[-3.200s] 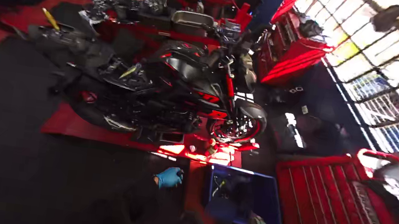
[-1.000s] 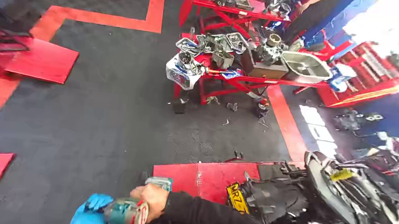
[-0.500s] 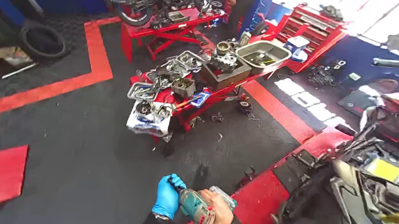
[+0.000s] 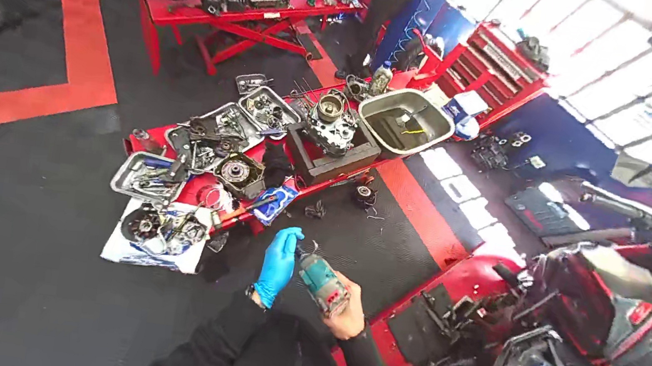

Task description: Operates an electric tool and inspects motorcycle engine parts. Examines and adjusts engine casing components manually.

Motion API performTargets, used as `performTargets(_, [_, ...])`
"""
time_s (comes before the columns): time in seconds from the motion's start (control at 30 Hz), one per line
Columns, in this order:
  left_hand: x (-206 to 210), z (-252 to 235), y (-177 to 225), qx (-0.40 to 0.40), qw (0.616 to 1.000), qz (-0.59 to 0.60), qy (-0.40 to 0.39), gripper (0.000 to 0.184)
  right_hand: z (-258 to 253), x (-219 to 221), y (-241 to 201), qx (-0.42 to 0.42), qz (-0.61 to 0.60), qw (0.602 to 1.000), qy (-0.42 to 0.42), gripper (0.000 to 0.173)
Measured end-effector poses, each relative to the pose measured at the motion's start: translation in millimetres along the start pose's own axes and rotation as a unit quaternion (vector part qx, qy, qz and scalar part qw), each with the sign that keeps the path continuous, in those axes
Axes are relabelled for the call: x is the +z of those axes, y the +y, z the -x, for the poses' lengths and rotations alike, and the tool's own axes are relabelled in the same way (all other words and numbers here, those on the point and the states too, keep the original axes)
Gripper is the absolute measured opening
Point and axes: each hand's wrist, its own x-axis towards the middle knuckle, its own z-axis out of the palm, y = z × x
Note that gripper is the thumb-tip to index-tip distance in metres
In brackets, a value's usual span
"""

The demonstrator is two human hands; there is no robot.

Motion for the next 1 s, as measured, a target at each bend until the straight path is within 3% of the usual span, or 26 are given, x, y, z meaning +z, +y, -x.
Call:
performTargets(0.1, [18.9, -80.0, -18.1, 0.104, 0.993, -0.028, -0.055, 0.036, -75.7, -24.9, 19.8, 0.011, 0.052, 0.999, 0.006, 0.046])
performTargets(0.23, [43.5, -194.5, -40.6, 0.132, 0.984, -0.055, -0.109, 0.036, -189.0, -51.7, 46.3, 0.010, 0.117, 0.993, -0.002, 0.049])
performTargets(0.37, [69.7, -320.6, -43.2, 0.149, 0.981, -0.094, -0.078, 0.036, -317.1, -68.3, 55.2, 0.005, 0.209, 0.978, -0.014, 0.057])
performTargets(0.53, [83.8, -449.3, -32.0, 0.172, 0.979, -0.109, -0.001, 0.032, -474.6, -89.5, 49.7, 0.010, 0.337, 0.937, -0.091, 0.056])
performTargets(0.67, [94.1, -512.9, -44.1, 0.121, 0.988, -0.101, -0.001, 0.031, -571.2, -90.1, 53.3, 0.036, 0.439, 0.884, -0.157, 0.059])
performTargets(0.77, [104.7, -535.8, -62.4, 0.109, 0.989, -0.096, 0.033, 0.027, -614.6, -83.2, 58.1, 0.067, 0.493, 0.839, -0.219, 0.061])
performTargets(1.0, [128.3, -559.8, -85.3, 0.087, 0.976, -0.176, 0.092, 0.026, -678.2, -86.1, 88.1, 0.032, 0.500, 0.806, -0.314, 0.056])
